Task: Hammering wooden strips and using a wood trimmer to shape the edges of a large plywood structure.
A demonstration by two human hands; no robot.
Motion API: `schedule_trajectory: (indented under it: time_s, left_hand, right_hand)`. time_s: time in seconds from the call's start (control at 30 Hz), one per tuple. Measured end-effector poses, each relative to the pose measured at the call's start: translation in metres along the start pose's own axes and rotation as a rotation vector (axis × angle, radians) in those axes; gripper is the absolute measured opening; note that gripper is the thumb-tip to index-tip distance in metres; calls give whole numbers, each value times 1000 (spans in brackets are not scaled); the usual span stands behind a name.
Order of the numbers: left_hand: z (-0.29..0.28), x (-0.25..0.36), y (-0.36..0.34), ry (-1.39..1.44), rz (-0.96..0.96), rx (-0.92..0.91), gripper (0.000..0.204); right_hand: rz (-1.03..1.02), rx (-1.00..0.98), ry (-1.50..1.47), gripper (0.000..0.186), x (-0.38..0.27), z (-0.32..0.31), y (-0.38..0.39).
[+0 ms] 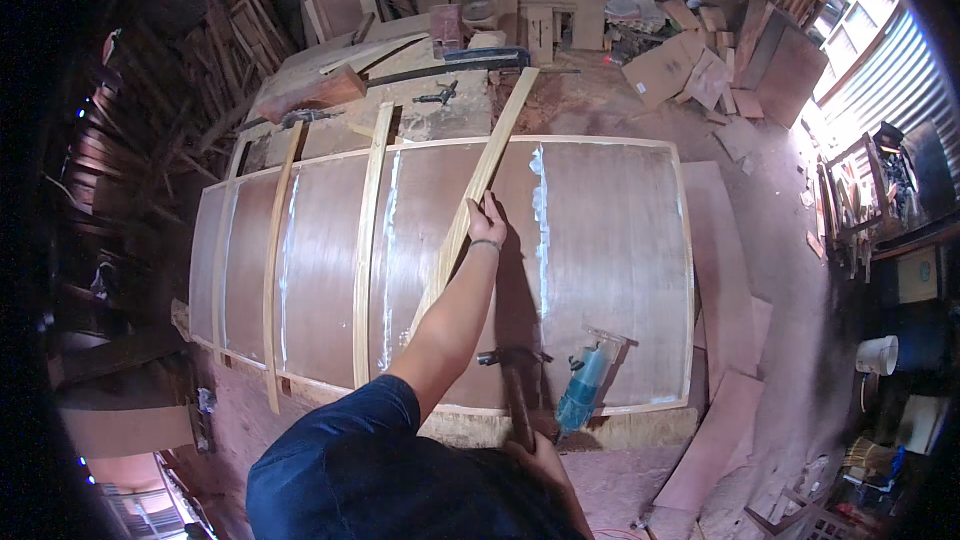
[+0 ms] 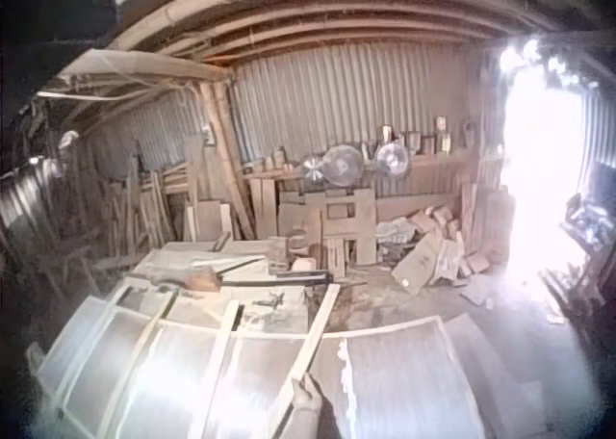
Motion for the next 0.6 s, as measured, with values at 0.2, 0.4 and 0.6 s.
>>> schedule_trajectory:
  time_s: [0.2,0.4,0.6]
  left_hand:
    - [-27,-11,102,-798,-304,-208,28]
    - [-52,190,217,-2103,886,-225,53]
    - [-108,233,271,-2415,827,-140,64]
  right_hand:
    - [-92,202,-234,28,-82,-65,-7]
    - [-539,475,362,35,-257,-117,-114]
    - [-534,680,726,38,-341,-124,-258]
Point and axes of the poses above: each hand's wrist, its own y-axis away from the middle knuckle, its own z-axis out of the palm, x = y × z, the point moved 10 cm from there along -y, towards the middle knuckle, and after that the axes turned 2 degrees about x, right-handed, at the moved point
